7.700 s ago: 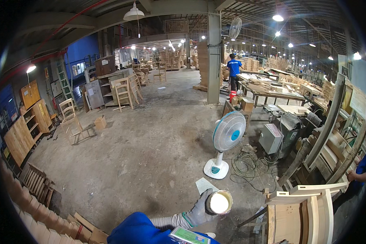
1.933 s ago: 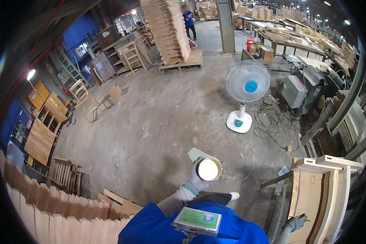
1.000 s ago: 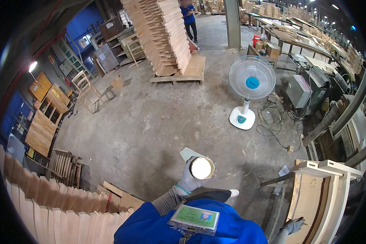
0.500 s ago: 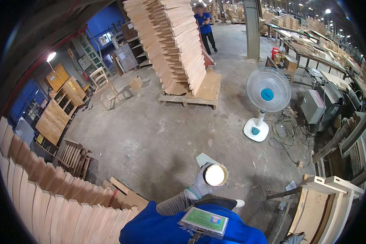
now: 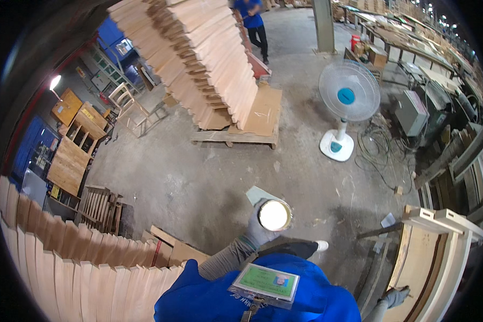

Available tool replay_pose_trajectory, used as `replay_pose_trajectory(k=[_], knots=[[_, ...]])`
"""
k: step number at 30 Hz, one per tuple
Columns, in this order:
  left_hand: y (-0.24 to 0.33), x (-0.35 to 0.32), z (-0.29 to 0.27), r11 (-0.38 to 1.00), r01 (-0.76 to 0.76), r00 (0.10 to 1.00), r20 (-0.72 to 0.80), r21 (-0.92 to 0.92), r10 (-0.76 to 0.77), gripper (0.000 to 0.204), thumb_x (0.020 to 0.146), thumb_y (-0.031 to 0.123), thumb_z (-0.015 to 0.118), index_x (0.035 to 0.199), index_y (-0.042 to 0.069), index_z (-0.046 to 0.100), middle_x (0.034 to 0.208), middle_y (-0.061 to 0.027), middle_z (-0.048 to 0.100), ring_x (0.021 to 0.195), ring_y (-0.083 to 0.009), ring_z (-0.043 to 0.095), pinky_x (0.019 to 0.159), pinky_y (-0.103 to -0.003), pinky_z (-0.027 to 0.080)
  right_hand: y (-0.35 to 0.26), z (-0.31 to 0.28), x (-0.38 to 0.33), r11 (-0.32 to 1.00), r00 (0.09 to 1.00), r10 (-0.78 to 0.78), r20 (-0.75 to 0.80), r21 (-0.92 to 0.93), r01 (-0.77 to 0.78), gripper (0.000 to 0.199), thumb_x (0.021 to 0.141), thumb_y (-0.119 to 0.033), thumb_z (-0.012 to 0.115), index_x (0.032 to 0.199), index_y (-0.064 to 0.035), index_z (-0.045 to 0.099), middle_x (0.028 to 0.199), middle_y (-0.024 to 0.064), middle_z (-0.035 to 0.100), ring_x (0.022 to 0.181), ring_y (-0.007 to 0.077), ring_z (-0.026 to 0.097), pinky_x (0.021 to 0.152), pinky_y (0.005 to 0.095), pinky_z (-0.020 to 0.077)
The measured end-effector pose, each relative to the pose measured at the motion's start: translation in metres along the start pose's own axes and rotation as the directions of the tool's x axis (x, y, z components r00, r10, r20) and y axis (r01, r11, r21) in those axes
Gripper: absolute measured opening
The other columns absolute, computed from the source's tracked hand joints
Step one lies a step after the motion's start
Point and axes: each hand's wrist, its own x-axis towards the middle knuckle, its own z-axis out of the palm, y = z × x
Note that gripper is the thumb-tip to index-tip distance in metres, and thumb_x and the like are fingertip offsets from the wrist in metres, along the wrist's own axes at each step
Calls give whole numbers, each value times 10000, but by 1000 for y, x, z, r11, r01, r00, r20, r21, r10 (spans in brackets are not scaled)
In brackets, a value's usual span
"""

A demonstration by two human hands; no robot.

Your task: The person applies a white finish to wooden chair frames using a brush and a small container. They repeatedly pick up frames from a stack, paint edges and surfaces, and return them to the stack.

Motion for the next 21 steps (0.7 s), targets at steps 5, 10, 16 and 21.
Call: replay_pose_trajectory(k=[5,10,16,21], knots=[[17,4,-51,525,-268,931,77,808,356,486,860,420,501,1205,78,501,1189,-138,556,1090,-277,540,944,-451,417,16,12,-4,1000,999,-19,-48,-13,19,382,944,-217,367,1261,-41,487,1296,155,499,1202,295,458,976,395,355],[55,-16,-12,377,-378,882,206,845,423,526,814,252,607,1269,56,432,1260,-132,507,1155,-233,501,996,-398,391,9,1,-5,1000,999,1,-53,27,1,355,955,-234,367,1207,-33,518,1235,167,533,1149,314,492,941,409,384],[87,-27,-15,915,-400,914,-53,48,402,570,868,406,475,1307,51,395,1327,-172,433,1209,-326,433,1023,-510,343,-2,-8,-5,998,997,-17,-71,53,21,344,953,-249,399,1175,-23,535,1141,193,581,1055,350,544,887,420,425],[93,-27,-1,867,-477,879,-105,-142,466,475,930,373,386,1282,57,427,1310,-217,435,1204,-363,430,1048,-539,296,-13,-21,-9,993,998,31,-61,112,-24,369,957,-258,387,1171,2,537,1162,210,575,1074,359,541,886,415,438]])
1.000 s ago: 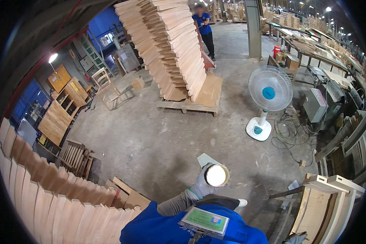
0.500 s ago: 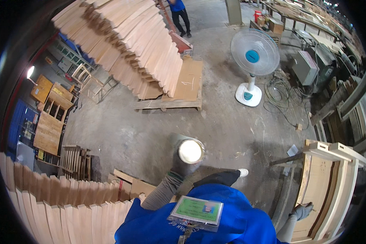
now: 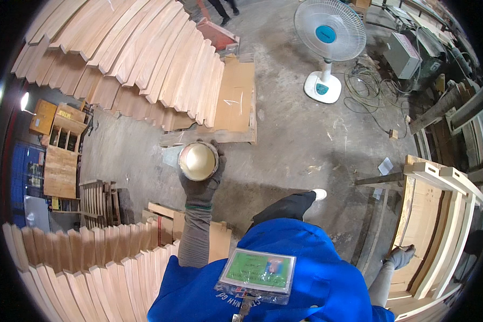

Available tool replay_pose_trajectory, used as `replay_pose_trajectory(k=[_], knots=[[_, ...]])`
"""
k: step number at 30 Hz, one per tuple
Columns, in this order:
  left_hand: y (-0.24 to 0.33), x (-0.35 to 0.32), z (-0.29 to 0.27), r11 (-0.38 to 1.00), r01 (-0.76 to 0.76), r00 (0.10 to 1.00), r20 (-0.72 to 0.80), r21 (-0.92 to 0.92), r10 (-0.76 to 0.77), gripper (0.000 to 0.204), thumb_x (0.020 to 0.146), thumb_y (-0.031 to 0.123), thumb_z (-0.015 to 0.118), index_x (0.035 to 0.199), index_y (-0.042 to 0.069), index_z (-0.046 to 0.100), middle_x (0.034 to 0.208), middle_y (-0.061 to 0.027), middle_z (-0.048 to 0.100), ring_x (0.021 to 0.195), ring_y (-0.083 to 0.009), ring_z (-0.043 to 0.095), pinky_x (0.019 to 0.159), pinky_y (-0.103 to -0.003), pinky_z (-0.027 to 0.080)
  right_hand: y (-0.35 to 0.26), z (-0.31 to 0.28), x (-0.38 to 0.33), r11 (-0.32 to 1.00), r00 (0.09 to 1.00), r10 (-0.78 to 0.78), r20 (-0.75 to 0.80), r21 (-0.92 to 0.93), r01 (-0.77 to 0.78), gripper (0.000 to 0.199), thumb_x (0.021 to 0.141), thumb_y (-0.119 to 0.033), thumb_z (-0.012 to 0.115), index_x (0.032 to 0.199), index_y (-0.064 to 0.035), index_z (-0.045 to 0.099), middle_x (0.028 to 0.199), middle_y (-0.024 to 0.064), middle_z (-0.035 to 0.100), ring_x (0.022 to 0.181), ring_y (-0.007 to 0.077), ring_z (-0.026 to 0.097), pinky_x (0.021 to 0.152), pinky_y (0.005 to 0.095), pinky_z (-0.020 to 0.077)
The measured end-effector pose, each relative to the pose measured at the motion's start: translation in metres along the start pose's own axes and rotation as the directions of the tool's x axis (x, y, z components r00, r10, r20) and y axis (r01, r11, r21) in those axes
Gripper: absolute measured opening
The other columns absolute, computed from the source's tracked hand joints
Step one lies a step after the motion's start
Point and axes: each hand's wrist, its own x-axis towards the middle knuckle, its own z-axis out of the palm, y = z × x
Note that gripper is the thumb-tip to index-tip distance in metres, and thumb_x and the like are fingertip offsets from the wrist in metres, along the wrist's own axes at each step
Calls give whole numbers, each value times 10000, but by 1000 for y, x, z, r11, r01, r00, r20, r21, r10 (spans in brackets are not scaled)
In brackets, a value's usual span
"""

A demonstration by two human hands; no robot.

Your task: The person applies a white finish to wooden chair frames using a brush and a small container. They repeatedly pick up frames from a stack, paint edges and surfaces, and return them to the stack.

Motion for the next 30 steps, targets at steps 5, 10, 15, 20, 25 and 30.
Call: replay_pose_trajectory(k=[5,10,15,20,25,30], knots=[[3,2,11,994,-1,995,104,-109,13,505,910,398,421,1262,39,463,1281,-244,462,1173,-376,451,1032,-531,324,1,-2,0,1000,1000,12,18,6,-12,362,939,-217,375,1189,-2,527,1205,201,554,1111,360,524,928,404,420],[7,4,2,988,-58,997,-59,-143,50,527,880,390,463,1264,29,454,1267,-253,460,1181,-381,432,1015,-530,349,3,1,2,998,999,-2,51,-55,5,380,881,-140,409,1239,-58,506,1242,159,545,1122,342,526,933,397,418],[21,6,-15,983,49,996,82,-178,-35,634,856,428,496,1295,-19,400,1277,-226,451,1197,-351,419,1040,-491,317,33,26,3,942,995,-80,-54,-330,57,279,816,-186,512,1056,-47,541,971,158,567,839,316,573,722,395,474],[19,1,-1,998,-62,989,134,7,61,516,889,438,443,1241,61,456,1256,-159,474,1186,-340,430,1052,-504,296,17,1,-4,972,970,-49,-238,-235,-8,226,792,-184,547,961,-37,577,847,152,600,713,310,612,632,398,511],[16,-10,12,982,-174,967,203,70,156,417,901,420,438,1182,117,494,1206,-71,520,1145,-264,478,1020,-501,338,-19,-20,-16,997,980,-4,-201,-81,-12,216,792,-176,545,951,-34,574,843,154,597,714,313,608,638,399,508],[4,-5,23,988,-140,962,244,68,120,383,932,403,394,1164,121,512,1181,-72,546,1117,-263,513,974,-482,398,-45,-18,-18,1000,982,-22,-190,-14,20,207,791,-169,543,943,-31,572,840,156,595,714,315,604,643,400,506]])
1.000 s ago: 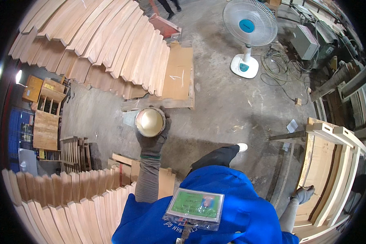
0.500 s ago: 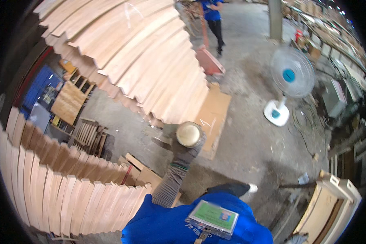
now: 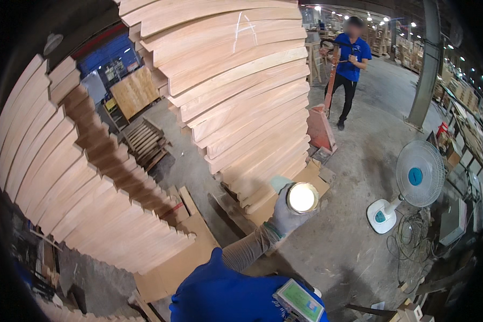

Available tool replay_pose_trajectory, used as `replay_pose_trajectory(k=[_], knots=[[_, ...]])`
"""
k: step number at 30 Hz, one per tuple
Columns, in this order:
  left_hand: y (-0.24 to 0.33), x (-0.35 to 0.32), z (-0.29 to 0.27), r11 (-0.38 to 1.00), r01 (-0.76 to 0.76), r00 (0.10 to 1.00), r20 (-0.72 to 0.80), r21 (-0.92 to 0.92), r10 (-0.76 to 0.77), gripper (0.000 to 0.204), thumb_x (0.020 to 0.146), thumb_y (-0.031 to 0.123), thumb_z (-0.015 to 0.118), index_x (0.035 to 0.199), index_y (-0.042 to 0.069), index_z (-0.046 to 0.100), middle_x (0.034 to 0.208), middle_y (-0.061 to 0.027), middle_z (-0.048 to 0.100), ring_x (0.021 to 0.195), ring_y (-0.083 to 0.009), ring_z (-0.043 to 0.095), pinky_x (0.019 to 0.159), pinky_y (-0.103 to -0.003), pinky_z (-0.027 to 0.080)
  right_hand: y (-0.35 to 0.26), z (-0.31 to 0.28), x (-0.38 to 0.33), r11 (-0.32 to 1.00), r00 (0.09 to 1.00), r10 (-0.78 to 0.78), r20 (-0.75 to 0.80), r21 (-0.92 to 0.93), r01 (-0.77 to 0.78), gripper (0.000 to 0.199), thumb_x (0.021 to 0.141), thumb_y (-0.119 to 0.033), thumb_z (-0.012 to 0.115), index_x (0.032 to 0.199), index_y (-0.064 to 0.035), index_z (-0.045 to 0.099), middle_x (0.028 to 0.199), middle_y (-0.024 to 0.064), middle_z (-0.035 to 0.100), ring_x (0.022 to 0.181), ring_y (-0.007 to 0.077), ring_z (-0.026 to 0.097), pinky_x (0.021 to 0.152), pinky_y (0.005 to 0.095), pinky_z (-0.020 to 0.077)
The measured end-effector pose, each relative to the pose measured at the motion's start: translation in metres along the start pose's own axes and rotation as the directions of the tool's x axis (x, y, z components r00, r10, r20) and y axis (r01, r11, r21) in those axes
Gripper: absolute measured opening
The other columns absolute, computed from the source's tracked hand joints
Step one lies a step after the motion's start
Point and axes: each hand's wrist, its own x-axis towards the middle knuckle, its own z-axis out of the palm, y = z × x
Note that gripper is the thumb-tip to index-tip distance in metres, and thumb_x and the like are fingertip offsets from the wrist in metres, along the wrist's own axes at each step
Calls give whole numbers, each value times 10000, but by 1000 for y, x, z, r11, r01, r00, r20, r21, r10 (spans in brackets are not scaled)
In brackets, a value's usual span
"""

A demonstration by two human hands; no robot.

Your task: The person applies a white finish to wooden chair frames using a brush and a small container. They repeatedly pick up frames from a stack, paint edges and surfaces, and return them to the stack.

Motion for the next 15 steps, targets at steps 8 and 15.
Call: replay_pose_trajectory(k=[8,15], knots=[[-19,-9,-4,996,43,999,30,-84,-40,404,952,400,382,1211,117,509,1230,-65,537,1142,-237,517,945,-451,443,-20,0,16,995,995,-100,15,-3,100,190,790,-154,539,926,-25,567,833,160,590,715,320,596,654,403,502],[-22,-8,-14,981,82,996,-29,-176,-89,392,954,408,382,1181,122,523,1182,-62,569,1099,-258,545,942,-486,441,-31,-2,26,989,989,-148,17,-8,148,176,790,-143,535,913,-21,562,827,163,586,716,323,590,663,405,498]])
